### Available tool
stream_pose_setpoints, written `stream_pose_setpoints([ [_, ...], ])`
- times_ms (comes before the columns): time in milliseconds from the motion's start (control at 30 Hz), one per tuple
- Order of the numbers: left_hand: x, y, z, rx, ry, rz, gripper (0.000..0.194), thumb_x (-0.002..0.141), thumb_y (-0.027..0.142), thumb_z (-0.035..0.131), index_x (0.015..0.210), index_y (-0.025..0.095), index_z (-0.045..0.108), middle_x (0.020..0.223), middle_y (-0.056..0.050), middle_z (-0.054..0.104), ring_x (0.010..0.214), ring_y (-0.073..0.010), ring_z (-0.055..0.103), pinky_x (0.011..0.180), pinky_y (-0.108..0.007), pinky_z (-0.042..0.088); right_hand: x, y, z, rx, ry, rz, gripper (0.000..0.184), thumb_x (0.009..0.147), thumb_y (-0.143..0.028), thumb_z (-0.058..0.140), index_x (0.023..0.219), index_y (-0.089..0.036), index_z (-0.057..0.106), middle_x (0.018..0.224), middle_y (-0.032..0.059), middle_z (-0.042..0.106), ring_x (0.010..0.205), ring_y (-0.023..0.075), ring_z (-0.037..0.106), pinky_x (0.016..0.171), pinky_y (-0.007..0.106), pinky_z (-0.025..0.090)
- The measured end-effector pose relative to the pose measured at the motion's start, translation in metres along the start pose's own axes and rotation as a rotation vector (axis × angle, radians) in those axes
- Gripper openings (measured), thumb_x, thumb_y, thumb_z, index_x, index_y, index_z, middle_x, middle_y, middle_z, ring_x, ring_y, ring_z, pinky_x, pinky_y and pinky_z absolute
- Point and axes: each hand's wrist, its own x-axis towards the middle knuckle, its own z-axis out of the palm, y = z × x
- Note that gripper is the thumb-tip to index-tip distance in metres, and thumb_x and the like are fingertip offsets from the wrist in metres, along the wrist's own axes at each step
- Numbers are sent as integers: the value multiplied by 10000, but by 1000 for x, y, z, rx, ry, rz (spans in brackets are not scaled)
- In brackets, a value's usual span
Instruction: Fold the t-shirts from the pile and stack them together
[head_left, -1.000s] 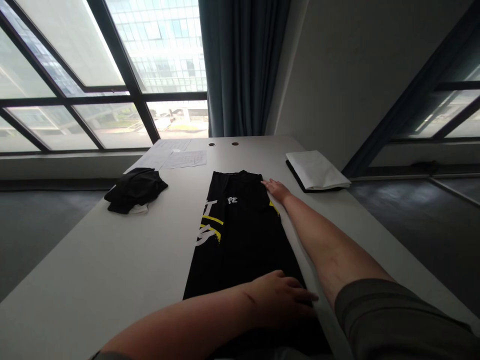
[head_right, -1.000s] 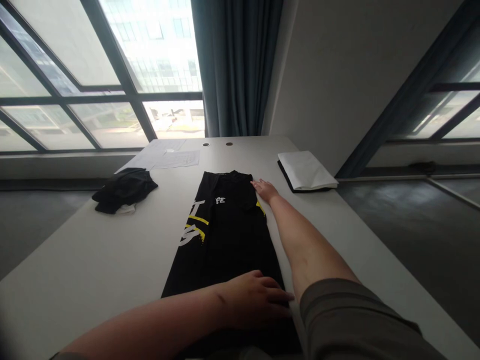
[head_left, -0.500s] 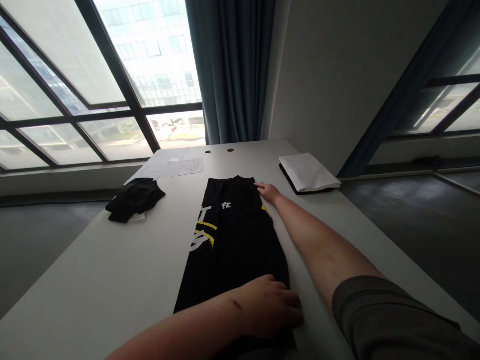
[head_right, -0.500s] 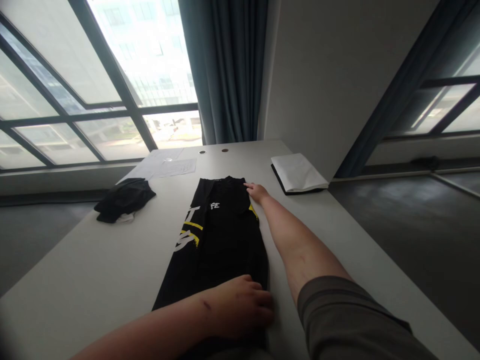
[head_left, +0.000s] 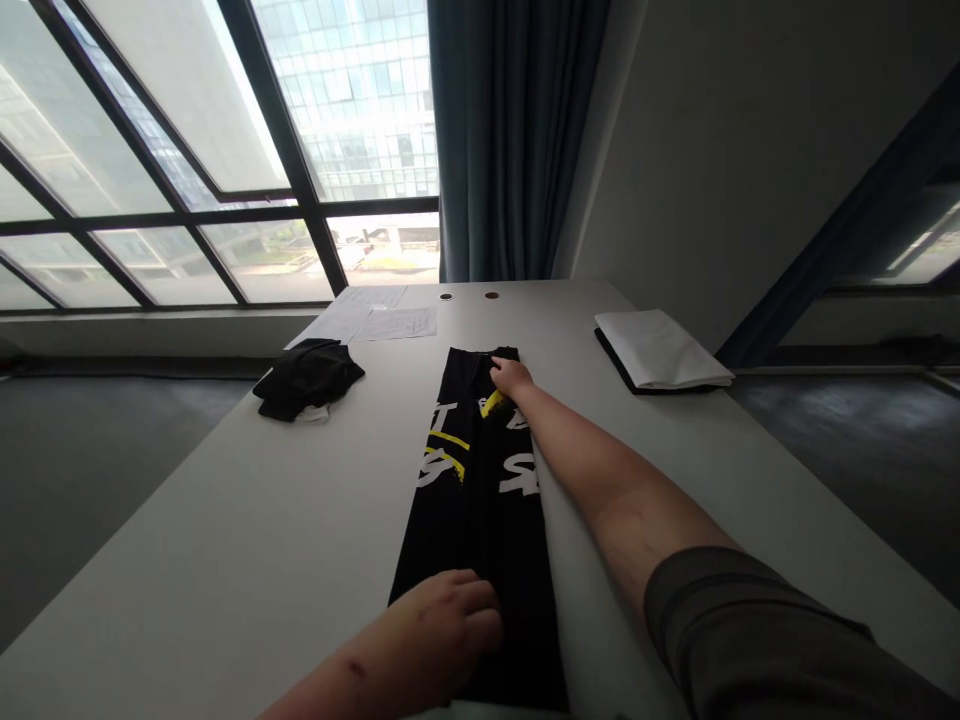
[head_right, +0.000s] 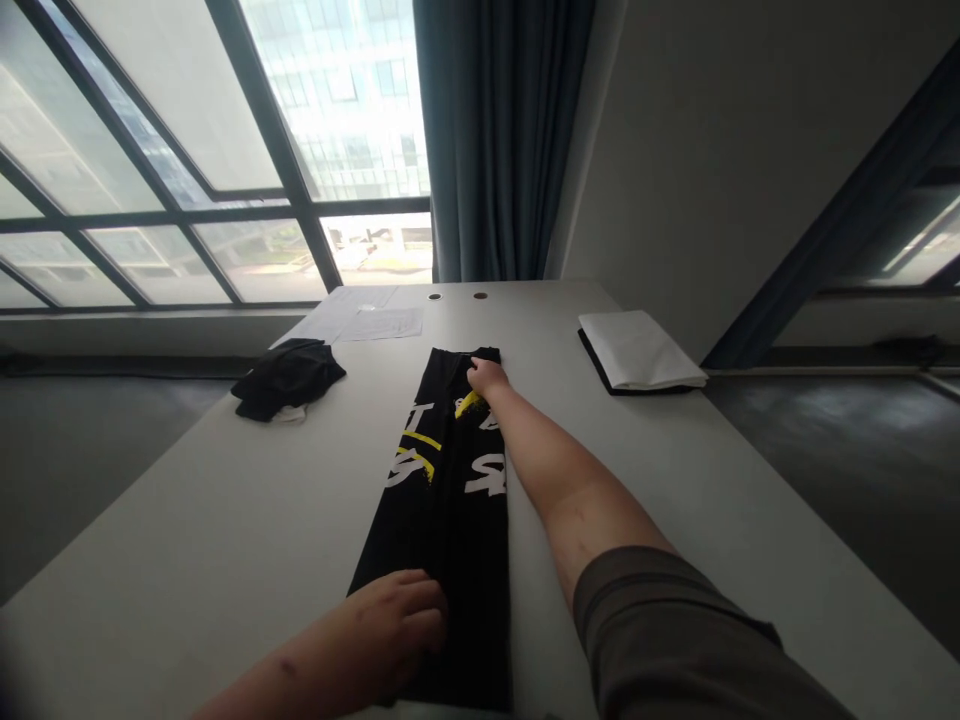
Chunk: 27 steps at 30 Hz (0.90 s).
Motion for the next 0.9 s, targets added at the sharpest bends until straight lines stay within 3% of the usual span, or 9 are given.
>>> stream_pose_setpoints([
  [167, -7, -17, 6, -80, -30, -33, 142, 807, 139, 627, 913, 231, 609, 934, 3, 682, 841, -182, 600, 818, -316, 496, -2, -6, 25, -123, -45, 20, 713, 1027, -493, 342, 1665, -184, 269, 1729, 74, 232, 1590, 317, 193, 1287, 520, 129],
  [300, 5, -27, 10, -75, 90, -99, 125, 898, 242, 627, 1022, 239, 622, 1097, -17, 688, 995, -209, 607, 899, -360, 473, 0, -3, 30, -190, -56, 25, 703, 1045, -531, 250, 1660, -191, 284, 1743, 73, 187, 1594, 302, 168, 1285, 519, 119],
  [467, 12, -37, 28, -123, 123, -90, 300, 880, 403, 735, 1136, 282, 639, 1288, -16, 648, 1165, -239, 581, 1002, -412, 451, 4, -2, 31, -240, -75, 34, 704, 1042, -561, 237, 1664, -234, 273, 1749, 55, 171, 1596, 307, 156, 1278, 547, 118],
  [567, 9, -41, 43, -115, 188, -134, 388, 884, 479, 726, 1225, 314, 643, 1440, -37, 584, 1325, -286, 513, 1156, -520, 366, 10, -1, 31, -249, -80, 42, 701, 1043, -587, 211, 1666, -271, 262, 1751, 40, 163, 1596, 307, 157, 1272, 561, 127],
  [700, 7, -47, 54, -40, 253, -234, 615, 864, 617, 698, 1426, 400, 575, 1669, -59, 361, 1499, -390, 350, 1233, -706, 167, 26, 3, 29, -244, -53, 78, 715, 1043, -602, 165, 1679, -278, 204, 1752, 57, 159, 1583, 304, 203, 1252, 570, 195],
  [800, 9, -55, 52, -1, 312, -363, 693, 905, 562, 669, 1549, 438, 447, 1726, -53, 249, 1545, -404, 284, 1227, -723, 185, 42, 6, 27, -233, -56, 97, 717, 1052, -549, 125, 1691, -224, 134, 1748, 86, 170, 1585, 288, 201, 1252, 551, 217],
  [900, 12, -66, 50, 43, 370, -565, 677, 964, 437, 608, 1602, 381, 389, 1719, -87, 271, 1563, -396, 257, 1231, -697, 226, 58, 7, 26, -239, -103, 95, 714, 1048, -567, 148, 1689, -253, 138, 1755, 77, 133, 1599, 308, 143, 1251, 635, 144],
])
